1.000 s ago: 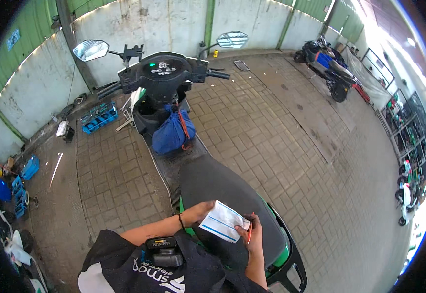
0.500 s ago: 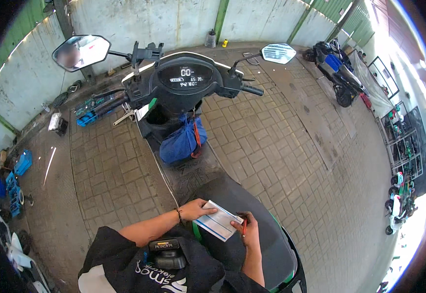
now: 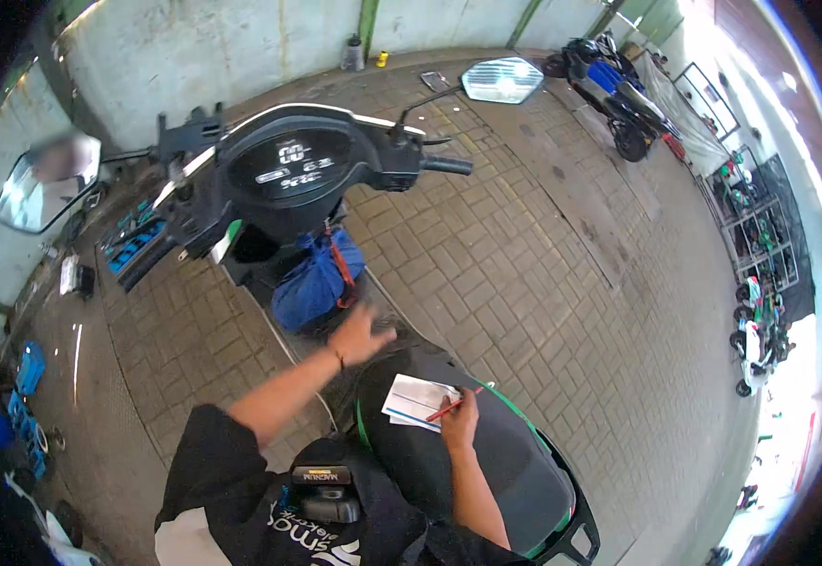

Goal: The person checks a scooter by rotating the front wheel, then writes on a form while resting it on the seat.

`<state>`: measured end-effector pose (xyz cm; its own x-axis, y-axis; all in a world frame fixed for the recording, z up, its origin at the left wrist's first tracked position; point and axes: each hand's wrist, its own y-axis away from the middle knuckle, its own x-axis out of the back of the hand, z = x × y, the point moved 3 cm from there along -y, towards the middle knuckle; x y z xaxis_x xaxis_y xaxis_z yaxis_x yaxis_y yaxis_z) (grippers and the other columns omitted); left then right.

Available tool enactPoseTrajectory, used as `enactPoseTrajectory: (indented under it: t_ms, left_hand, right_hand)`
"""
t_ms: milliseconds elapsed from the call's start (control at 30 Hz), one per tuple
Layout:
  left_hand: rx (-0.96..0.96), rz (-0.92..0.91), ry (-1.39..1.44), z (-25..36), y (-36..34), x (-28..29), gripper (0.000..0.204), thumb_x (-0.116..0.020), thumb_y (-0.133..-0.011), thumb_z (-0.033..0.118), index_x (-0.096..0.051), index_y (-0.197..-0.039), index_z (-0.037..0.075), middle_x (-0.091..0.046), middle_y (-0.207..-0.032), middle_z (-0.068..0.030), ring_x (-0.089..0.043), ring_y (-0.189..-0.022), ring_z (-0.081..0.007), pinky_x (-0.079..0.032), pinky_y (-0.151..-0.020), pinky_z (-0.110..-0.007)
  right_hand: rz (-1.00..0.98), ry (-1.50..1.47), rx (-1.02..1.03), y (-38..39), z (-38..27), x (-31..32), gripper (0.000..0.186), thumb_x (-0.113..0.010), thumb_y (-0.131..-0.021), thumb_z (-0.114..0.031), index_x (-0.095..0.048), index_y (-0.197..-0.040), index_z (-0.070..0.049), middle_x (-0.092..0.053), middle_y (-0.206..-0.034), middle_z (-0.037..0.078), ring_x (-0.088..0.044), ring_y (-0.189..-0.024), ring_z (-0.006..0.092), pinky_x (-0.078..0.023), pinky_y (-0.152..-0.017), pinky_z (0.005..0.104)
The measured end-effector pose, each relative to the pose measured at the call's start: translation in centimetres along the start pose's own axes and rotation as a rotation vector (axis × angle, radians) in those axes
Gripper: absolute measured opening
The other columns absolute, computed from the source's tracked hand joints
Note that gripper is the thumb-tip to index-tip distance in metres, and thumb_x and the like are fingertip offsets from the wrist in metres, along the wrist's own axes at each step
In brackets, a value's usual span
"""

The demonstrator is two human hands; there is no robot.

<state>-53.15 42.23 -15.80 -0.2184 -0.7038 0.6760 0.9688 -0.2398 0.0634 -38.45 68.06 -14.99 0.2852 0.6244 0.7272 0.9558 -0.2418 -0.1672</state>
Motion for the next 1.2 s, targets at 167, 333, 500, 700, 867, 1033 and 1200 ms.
enactPoseTrajectory:
  t_ms: [167, 333, 500, 700, 867, 1033, 1200]
  left_hand:
    - [0.141, 0.272, -0.422, -7.3, -19.5, 2.5, 0.068, -0.067, -0.077, 0.032, -0.041, -0.13, -0.001, -0.041, -0.131, -0.0262, -0.039, -0.125, -0.0397, -0.037, -0.101, -0.046]
    - [0.133, 0.015, -0.563, -15.0, -30.6, 0.5, 0.052, -0.062, -0.08, 0.026, -0.054, -0.125, 0.002, -0.048, -0.135, -0.018, -0.048, -0.122, -0.0322, -0.038, -0.102, -0.04]
    - [0.29, -0.307, -0.902, -22.7, -34.8, 2.3, 0.045, -0.058, -0.084, 0.029, -0.056, -0.122, 0.005, -0.054, -0.128, -0.0156, -0.053, -0.116, -0.0317, -0.042, -0.097, -0.041]
    - [0.221, -0.785, -1.526, -26.5, -35.9, 1.2, 0.035, -0.05, -0.089, 0.027, -0.062, -0.116, 0.008, -0.061, -0.117, -0.0156, -0.059, -0.109, -0.0331, -0.047, -0.09, -0.045]
    - [0.514, -0.256, -0.969, -21.8, -32.5, 1.9, 0.037, -0.054, -0.088, 0.022, -0.055, -0.121, 0.006, -0.058, -0.121, -0.0181, -0.057, -0.111, -0.0361, -0.046, -0.092, -0.047]
    - [0.505, 0.141, -0.778, -20.2, -29.1, 3.8, 0.06, -0.064, -0.08, 0.013, -0.039, -0.133, -0.001, -0.043, -0.135, -0.0242, -0.047, -0.121, -0.0399, -0.039, -0.102, -0.047]
    - [0.038, 0.144, -0.302, -2.8, -17.2, 1.1, 0.066, -0.069, -0.081, 0.026, -0.042, -0.132, -0.005, -0.043, -0.135, -0.0248, -0.038, -0.127, -0.0387, -0.031, -0.104, -0.046]
  right_hand:
    - [0.015, 0.053, -0.036, -0.1, 2.9, -1.9, 0.03, -0.067, -0.078, -0.014, -0.055, -0.103, -0.004, -0.061, -0.091, 0.021, -0.062, -0.08, 0.0401, -0.051, -0.067, 0.0441]
    - [-0.024, 0.036, -0.214, 0.2, 4.5, -0.5, 0.033, -0.068, -0.078, -0.02, -0.058, -0.106, -0.005, -0.063, -0.091, 0.019, -0.063, -0.079, 0.0396, -0.052, -0.068, 0.0441]
    - [-0.147, -0.019, -0.196, -0.6, 5.2, -0.9, 0.032, -0.063, -0.084, -0.026, -0.057, -0.109, -0.006, -0.062, -0.099, 0.02, -0.063, -0.074, 0.0391, -0.054, -0.064, 0.0445]
    - [-0.093, -0.087, -0.093, 0.8, 6.6, -2.4, 0.034, -0.065, -0.083, -0.02, -0.051, -0.11, -0.004, -0.059, -0.103, 0.019, -0.063, -0.074, 0.038, -0.054, -0.063, 0.0432]
    - [-0.214, -0.097, -0.161, 1.1, 5.8, -2.6, 0.046, -0.064, -0.082, -0.018, -0.044, -0.12, -0.004, -0.055, -0.109, 0.026, -0.061, -0.077, 0.0432, -0.052, -0.066, 0.0483]
    - [-0.178, -0.086, -0.093, 0.3, 5.4, -2.4, 0.043, -0.063, -0.082, -0.018, -0.045, -0.119, -0.003, -0.055, -0.108, 0.027, -0.061, -0.078, 0.0438, -0.052, -0.066, 0.0482]
    - [-0.118, -0.119, -0.232, -0.6, 5.5, -1.5, 0.039, -0.069, -0.077, -0.022, -0.056, -0.111, -0.006, -0.06, -0.101, 0.022, -0.061, -0.083, 0.0417, -0.052, -0.071, 0.0454]
